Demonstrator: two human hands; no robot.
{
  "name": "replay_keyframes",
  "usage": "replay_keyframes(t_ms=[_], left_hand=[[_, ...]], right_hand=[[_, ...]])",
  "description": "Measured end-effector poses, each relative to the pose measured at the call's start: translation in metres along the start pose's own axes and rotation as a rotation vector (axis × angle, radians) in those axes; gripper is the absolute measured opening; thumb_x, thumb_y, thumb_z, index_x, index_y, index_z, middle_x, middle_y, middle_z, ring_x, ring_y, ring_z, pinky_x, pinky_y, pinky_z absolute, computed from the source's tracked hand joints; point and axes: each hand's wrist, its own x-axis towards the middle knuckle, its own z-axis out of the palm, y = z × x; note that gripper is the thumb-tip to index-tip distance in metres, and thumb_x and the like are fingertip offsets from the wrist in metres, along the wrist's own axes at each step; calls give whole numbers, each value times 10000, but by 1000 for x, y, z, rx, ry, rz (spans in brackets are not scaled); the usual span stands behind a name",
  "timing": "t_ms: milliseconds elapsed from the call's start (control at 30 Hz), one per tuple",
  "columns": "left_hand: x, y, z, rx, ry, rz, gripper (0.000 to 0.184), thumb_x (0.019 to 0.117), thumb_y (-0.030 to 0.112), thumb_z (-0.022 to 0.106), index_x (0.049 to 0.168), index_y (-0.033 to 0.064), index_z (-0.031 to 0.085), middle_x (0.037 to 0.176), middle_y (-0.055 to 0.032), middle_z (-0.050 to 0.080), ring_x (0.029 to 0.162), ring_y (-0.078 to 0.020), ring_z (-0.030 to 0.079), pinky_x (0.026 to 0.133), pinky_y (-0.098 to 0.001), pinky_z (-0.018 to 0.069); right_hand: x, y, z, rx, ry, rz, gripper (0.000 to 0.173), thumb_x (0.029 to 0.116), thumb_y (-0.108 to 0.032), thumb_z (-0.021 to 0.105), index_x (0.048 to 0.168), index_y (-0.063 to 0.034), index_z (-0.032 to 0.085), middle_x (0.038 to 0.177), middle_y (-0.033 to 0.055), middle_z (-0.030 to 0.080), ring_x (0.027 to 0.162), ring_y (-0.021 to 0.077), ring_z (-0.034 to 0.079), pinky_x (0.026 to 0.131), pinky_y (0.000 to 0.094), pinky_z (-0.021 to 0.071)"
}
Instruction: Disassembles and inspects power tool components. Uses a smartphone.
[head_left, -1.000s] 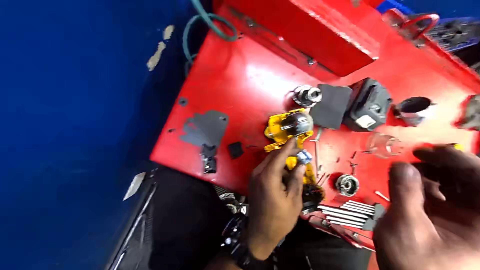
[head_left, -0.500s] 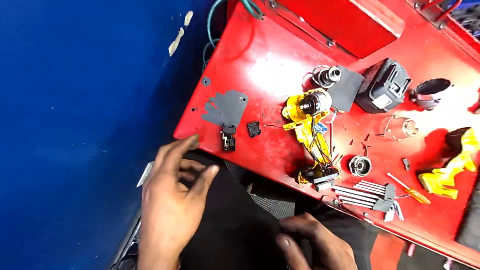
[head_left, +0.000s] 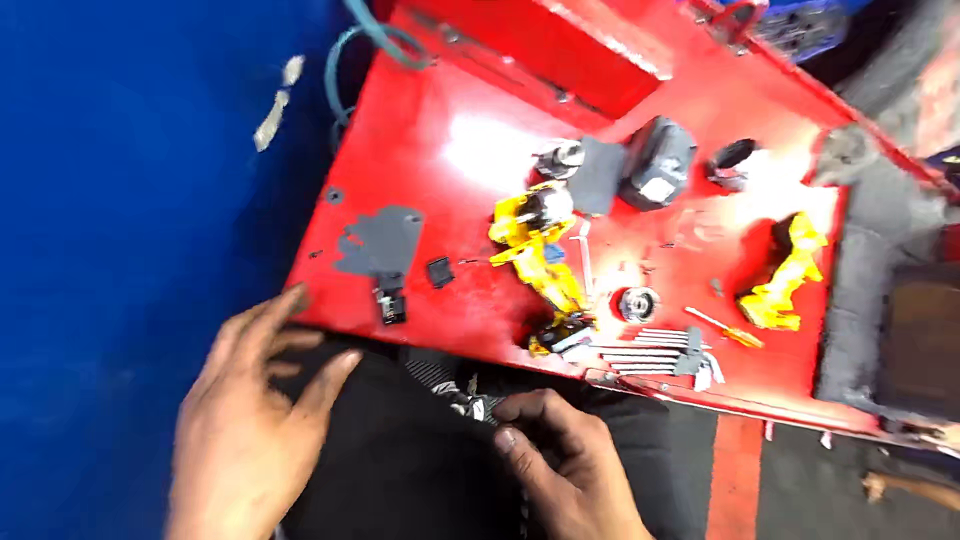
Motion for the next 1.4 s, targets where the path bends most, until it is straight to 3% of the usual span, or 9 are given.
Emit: replay_keyframes(t_ms=[200, 333, 467, 700, 867, 1100, 1167, 1233, 1400], left_hand=[[-32, 4, 13, -143, -27, -16, 586, 954, 225, 731, 1424, -54, 522, 1355, -287, 547, 972, -232, 681, 764, -355, 602], [-52, 21, 33, -127, -29, 32, 523, 953, 201, 738, 1365, -75, 574, 1290, -278, 586, 911, -191, 693, 736, -310, 612], [-62, 49, 51, -119, -18, 49, 472, 964, 198, 720, 1342, -60, 603, 1291, -268, 577, 875, -166, 691, 719, -286, 610], [-63, 83, 73, -139, 19, 86, 477, 952, 193, 732, 1340, -55, 607, 1285, -230, 579, 835, -104, 682, 673, -238, 603], [-64, 100, 70, -205, 9, 114, 490, 935, 145, 738, 1337, -95, 590, 1294, -222, 570, 842, -87, 685, 707, -230, 617], [-67, 100, 64, -201, 71, 130, 313, 945, 269, 726, 1193, 78, 736, 1228, -67, 674, 885, -82, 699, 711, -250, 628], [-66, 94, 61, -245, 92, 142, 207, 953, 256, 717, 1104, 125, 771, 1152, -9, 709, 870, -70, 708, 714, -239, 637], [-66, 89, 53, -354, 78, 159, 161, 958, 232, 723, 1071, 130, 776, 1109, 2, 721, 865, -84, 714, 718, -250, 642], [-57, 75, 25, -558, -28, 224, 140, 957, 199, 744, 1060, 106, 762, 1072, -19, 737, 881, -111, 725, 737, -251, 645]], right_hand=[[-2, 12, -95, -374, 388, -17, 89, 979, -164, 674, 1027, -117, 732, 869, -39, 738, 716, 82, 702, 638, 299, 629], [24, 28, -161, -640, 542, -31, 101, 970, -191, 692, 1044, -132, 727, 870, -18, 709, 634, 89, 639, 558, 308, 570], [53, 43, -187, -824, 483, -91, 96, 968, -189, 679, 1019, -139, 742, 923, 35, 668, 669, 166, 616, 567, 393, 527], [134, 61, -167, -1011, 393, -102, 130, 916, -254, 687, 971, -166, 765, 936, 37, 683, 896, 237, 674, 692, 457, 559], [150, 66, -155, -1127, 354, -85, 137, 904, -244, 675, 887, -120, 734, 918, 72, 680, 899, 284, 662, 692, 476, 539], [137, 49, -150, -1101, 284, -63, 216, 968, -236, 615, 988, -38, 699, 1008, 184, 674, 968, 394, 671, 733, 601, 549], [112, 17, -135, -906, 300, -98, 202, 1012, -234, 580, 1013, -66, 694, 949, 125, 660, 828, 296, 660, 661, 521, 541], [75, -20, -103, -642, 234, -140, 161, 1033, -277, 554, 1025, -149, 652, 850, -20, 608, 642, 110, 577, 522, 309, 494], [30, -35, -8, -150, -64, -86, 122, 1036, -210, 605, 1013, -122, 686, 948, -16, 657, 820, 90, 653, 705, 281, 596]])
